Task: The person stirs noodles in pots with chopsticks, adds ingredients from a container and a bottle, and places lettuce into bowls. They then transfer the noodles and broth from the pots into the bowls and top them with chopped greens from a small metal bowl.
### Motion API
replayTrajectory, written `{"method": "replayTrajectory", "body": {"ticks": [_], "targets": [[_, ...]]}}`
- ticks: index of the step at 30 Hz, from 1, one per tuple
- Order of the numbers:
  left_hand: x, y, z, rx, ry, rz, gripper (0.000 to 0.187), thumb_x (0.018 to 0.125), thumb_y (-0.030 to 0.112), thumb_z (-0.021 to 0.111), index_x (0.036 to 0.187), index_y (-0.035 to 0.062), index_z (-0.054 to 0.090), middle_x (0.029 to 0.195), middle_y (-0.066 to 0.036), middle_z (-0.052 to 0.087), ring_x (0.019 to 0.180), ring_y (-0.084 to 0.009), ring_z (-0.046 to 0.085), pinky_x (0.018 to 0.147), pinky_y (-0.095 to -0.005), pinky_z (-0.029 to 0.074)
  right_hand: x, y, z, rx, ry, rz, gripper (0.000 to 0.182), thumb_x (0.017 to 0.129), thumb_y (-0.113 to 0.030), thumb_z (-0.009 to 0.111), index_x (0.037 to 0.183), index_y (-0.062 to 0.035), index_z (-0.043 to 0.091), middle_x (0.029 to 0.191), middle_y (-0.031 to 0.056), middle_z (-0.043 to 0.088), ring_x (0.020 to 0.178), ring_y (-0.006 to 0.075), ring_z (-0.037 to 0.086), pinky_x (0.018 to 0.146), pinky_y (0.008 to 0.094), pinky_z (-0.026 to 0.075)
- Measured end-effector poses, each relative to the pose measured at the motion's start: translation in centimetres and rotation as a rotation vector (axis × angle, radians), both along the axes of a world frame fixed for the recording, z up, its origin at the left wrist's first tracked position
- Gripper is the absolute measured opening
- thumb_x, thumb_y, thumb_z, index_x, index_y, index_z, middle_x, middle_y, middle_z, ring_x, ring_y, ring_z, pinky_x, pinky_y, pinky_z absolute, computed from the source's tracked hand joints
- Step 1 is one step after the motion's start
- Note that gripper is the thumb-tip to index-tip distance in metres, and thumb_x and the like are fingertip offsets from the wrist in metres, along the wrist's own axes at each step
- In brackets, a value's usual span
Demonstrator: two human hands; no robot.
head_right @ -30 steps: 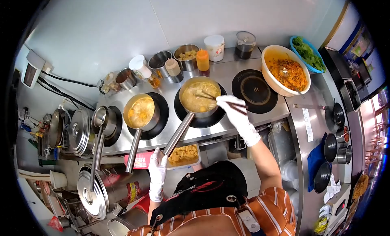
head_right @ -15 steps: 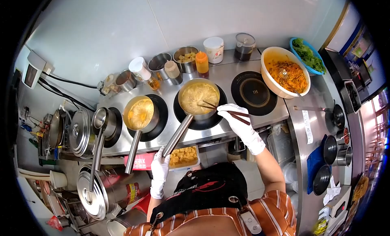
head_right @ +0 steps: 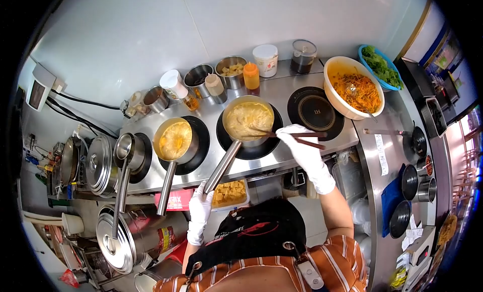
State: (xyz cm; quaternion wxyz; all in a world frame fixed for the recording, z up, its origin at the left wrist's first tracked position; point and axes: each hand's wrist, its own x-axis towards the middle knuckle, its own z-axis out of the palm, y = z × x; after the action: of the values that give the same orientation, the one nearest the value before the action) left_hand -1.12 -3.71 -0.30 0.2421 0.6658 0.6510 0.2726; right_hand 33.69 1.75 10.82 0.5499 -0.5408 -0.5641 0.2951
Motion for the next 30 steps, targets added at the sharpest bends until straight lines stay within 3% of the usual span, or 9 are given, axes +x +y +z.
{"method": "replayTrajectory", "body": {"ticks": [4, 8, 9, 10, 20, 26, 30], "targets": [[-0.2, 0.0, -0.4, 0.114, 0.038, -0.039, 0.046, 0.084, 0.016, 0.07, 0.124, -0.0013, 0.057, 0.1, -0.022, 0.066, 0.084, -0.0295, 0.067, 0.076, -0.034, 0.052, 0.5, 0.9, -2.1, 0.035, -0.071, -0.052, 0.005, 0.082, -0.001, 0.066, 0.087, 0.0012, 0.066, 0.085, 0.0088, 0.068, 0.081, 0.0195, 0.065, 0.075, 0.0294, 0.051], [-0.1, 0.0, 0.0, 0.062, 0.023, -0.017, 0.045, 0.084, 0.016, 0.07, 0.124, -0.001, 0.057, 0.101, -0.022, 0.066, 0.085, -0.0294, 0.067, 0.076, -0.0338, 0.052, 0.6, -0.1, 0.2, 0.002, -0.087, -0.132, 0.006, 0.085, -0.004, 0.065, 0.087, 0.0016, 0.066, 0.085, 0.0086, 0.067, 0.082, 0.0193, 0.064, 0.076, 0.0293, 0.05], [0.0, 0.0, 0.1, 0.015, -0.007, -0.002, 0.046, 0.084, 0.017, 0.07, 0.124, -0.0004, 0.058, 0.104, -0.023, 0.066, 0.091, -0.033, 0.066, 0.08, -0.0361, 0.051, 0.6, -0.5, 1.0, -0.004, -0.088, -0.166, 0.007, 0.086, -0.005, 0.065, 0.087, 0.0014, 0.066, 0.085, 0.0094, 0.067, 0.083, 0.0197, 0.064, 0.077, 0.0299, 0.049], [0.0, 0.1, 0.1, -0.032, -0.036, 0.014, 0.046, 0.083, 0.019, 0.07, 0.124, 0.0001, 0.058, 0.107, -0.024, 0.065, 0.096, -0.0365, 0.065, 0.083, -0.0385, 0.051, 1.0, -0.8, 1.0, 0.018, -0.05, -0.186, 0.008, 0.086, -0.005, 0.064, 0.089, 0.0019, 0.067, 0.087, 0.01, 0.068, 0.085, 0.0196, 0.064, 0.079, 0.0296, 0.05], [0.3, 0.0, 0.5, 0.029, -0.016, 0.004, 0.046, 0.084, 0.018, 0.07, 0.124, 0.0001, 0.058, 0.106, -0.023, 0.065, 0.095, -0.0362, 0.065, 0.082, -0.0381, 0.051, 2.2, -3.6, 0.2, 0.11, 0.176, -0.444, 0.013, 0.092, -0.004, 0.056, 0.093, 0.0034, 0.066, 0.096, 0.0104, 0.067, 0.091, 0.018, 0.063, 0.086, 0.0302, 0.049], [0.2, -0.1, -0.1, 0.077, -0.017, -0.002, 0.046, 0.084, 0.018, 0.069, 0.125, 0.0014, 0.058, 0.106, -0.023, 0.065, 0.093, -0.037, 0.065, 0.08, -0.0385, 0.051, 3.5, -4.4, -0.9, 0.14, 0.179, -0.564, 0.012, 0.094, -0.007, 0.057, 0.096, 0.0026, 0.064, 0.1, 0.0106, 0.067, 0.092, 0.0173, 0.064, 0.087, 0.0305, 0.051], [0.6, -0.1, 1.0, -0.023, 0.006, 0.025, 0.047, 0.085, 0.017, 0.069, 0.127, -0.0011, 0.056, 0.111, -0.024, 0.064, 0.1, -0.0335, 0.065, 0.085, -0.036, 0.05, 3.6, -4.9, -1.7, 0.107, 0.242, -0.588, 0.013, 0.094, -0.007, 0.057, 0.099, 0.0027, 0.064, 0.101, 0.0108, 0.067, 0.093, 0.0171, 0.064, 0.087, 0.0308, 0.051]]}}
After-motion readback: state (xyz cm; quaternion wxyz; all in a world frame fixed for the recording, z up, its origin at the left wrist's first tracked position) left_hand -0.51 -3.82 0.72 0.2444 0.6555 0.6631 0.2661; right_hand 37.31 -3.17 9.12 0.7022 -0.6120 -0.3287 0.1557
